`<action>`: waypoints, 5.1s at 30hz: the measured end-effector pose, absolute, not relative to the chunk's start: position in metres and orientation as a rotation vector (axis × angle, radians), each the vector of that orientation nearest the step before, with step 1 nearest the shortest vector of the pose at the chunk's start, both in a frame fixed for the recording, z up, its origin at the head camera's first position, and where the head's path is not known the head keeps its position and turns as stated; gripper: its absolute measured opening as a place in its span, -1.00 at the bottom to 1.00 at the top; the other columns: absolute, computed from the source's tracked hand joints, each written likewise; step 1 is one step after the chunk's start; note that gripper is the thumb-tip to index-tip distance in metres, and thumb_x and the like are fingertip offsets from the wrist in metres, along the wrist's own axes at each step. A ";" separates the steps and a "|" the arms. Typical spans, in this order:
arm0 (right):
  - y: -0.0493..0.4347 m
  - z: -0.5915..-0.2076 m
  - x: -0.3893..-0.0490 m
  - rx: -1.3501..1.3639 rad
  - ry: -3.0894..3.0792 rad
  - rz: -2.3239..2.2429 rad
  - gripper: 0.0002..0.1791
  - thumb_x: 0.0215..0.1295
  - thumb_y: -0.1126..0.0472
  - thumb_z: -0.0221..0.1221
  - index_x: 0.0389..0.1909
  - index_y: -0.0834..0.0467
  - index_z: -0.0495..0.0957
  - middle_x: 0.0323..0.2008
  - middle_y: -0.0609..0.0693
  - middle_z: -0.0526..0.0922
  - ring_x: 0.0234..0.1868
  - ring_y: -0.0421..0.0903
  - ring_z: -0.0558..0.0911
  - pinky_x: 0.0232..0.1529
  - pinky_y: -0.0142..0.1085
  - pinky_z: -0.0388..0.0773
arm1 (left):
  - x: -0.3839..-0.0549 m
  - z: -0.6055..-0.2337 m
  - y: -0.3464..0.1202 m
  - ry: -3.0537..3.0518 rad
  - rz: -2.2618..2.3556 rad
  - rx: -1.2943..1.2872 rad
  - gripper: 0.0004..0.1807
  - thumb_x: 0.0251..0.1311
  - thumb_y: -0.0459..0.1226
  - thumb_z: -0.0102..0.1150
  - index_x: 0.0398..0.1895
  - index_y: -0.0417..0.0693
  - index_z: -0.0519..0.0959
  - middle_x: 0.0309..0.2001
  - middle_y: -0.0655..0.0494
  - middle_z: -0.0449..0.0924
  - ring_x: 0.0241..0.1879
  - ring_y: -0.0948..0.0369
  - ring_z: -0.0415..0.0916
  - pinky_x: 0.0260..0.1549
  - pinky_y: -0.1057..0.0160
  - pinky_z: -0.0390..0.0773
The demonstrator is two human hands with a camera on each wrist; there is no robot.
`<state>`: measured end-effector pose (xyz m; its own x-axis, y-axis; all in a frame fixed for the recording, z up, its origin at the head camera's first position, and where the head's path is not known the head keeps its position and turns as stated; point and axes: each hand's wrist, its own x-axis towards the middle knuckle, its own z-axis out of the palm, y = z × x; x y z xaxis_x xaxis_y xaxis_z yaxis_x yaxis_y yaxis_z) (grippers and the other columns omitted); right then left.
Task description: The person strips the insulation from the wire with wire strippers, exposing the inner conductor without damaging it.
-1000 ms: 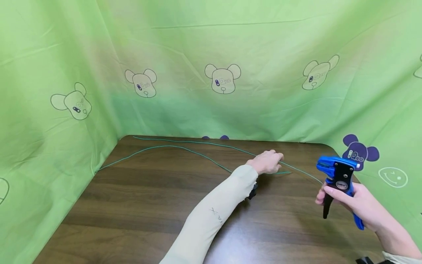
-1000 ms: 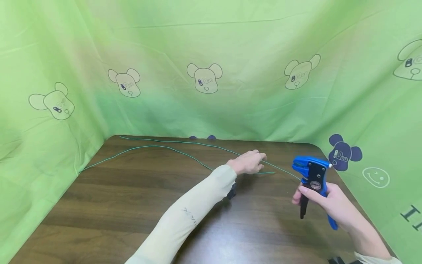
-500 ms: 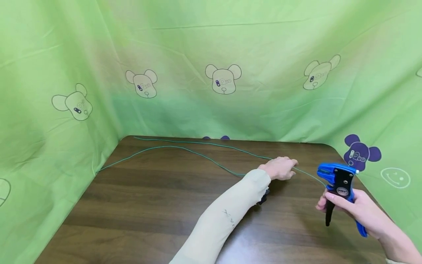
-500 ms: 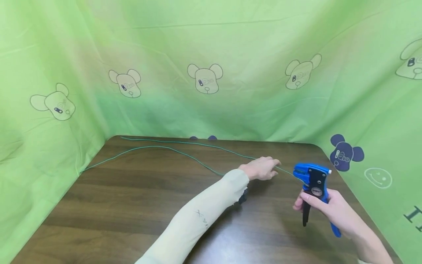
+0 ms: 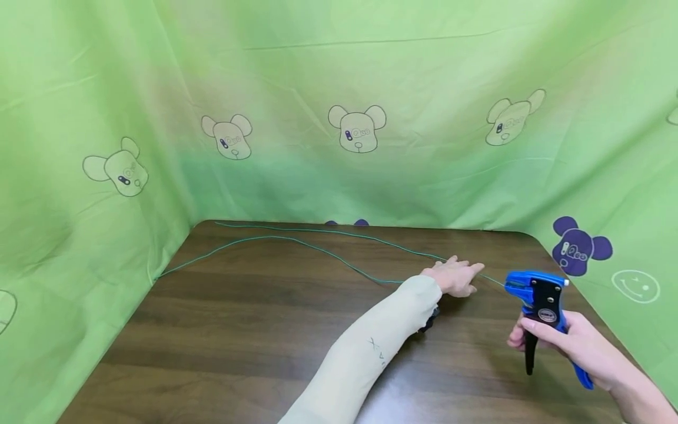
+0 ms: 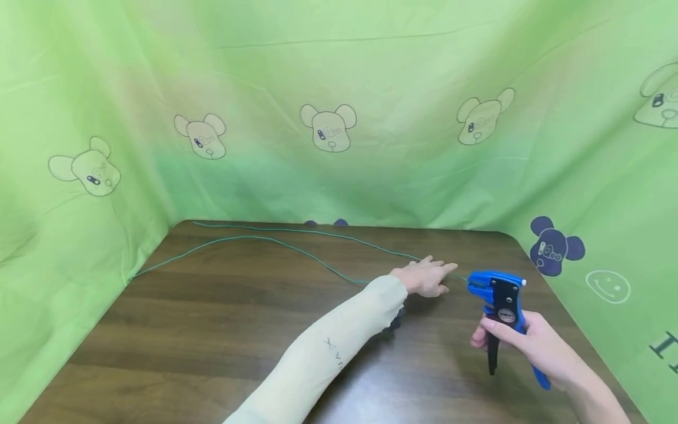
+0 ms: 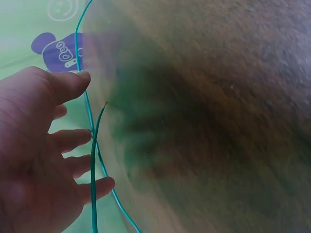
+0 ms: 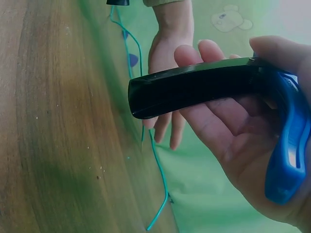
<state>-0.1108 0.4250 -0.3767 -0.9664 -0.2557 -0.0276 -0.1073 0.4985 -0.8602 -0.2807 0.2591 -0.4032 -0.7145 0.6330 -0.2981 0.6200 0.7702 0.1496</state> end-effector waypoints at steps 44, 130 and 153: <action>0.432 -0.370 -0.106 -0.219 2.704 -1.333 -0.64 0.55 0.25 -0.12 -0.09 0.41 0.59 -0.25 0.04 0.78 -0.21 -0.06 0.77 -0.14 -0.46 0.59 | -0.275 -0.408 0.269 2.622 0.195 1.402 -0.74 0.48 -0.09 -0.11 0.06 0.46 0.53 -0.10 0.59 0.55 -0.10 0.50 0.48 -0.19 0.42 0.49; 0.395 -0.290 -0.135 -0.912 2.605 -1.822 -0.74 0.31 0.68 -0.15 -0.14 0.52 0.48 -0.32 0.21 0.73 -0.23 -0.04 0.75 0.00 -0.50 0.50 | -0.288 -0.296 0.127 3.165 0.808 1.833 -0.37 0.22 -0.51 -0.07 0.24 0.29 0.54 -0.16 0.28 0.56 -0.32 0.40 0.55 -0.45 0.57 0.38; 0.357 -0.283 -0.161 -1.051 2.415 -1.915 -0.75 0.32 0.67 -0.16 -0.11 0.53 0.44 -0.30 0.25 0.71 -0.27 0.05 0.74 -0.02 -0.40 0.51 | -0.272 -0.295 0.090 3.320 0.887 1.872 -0.40 0.19 -0.53 -0.06 0.18 0.23 0.59 -0.27 0.26 0.58 -0.33 0.36 0.55 -0.41 0.57 0.42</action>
<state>-0.1612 0.3571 -0.2831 -0.7856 -0.4101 0.4632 -0.5446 0.1030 -0.8324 -0.2725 0.0899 -0.2949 -0.3237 0.5388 0.7777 0.8549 0.5188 -0.0036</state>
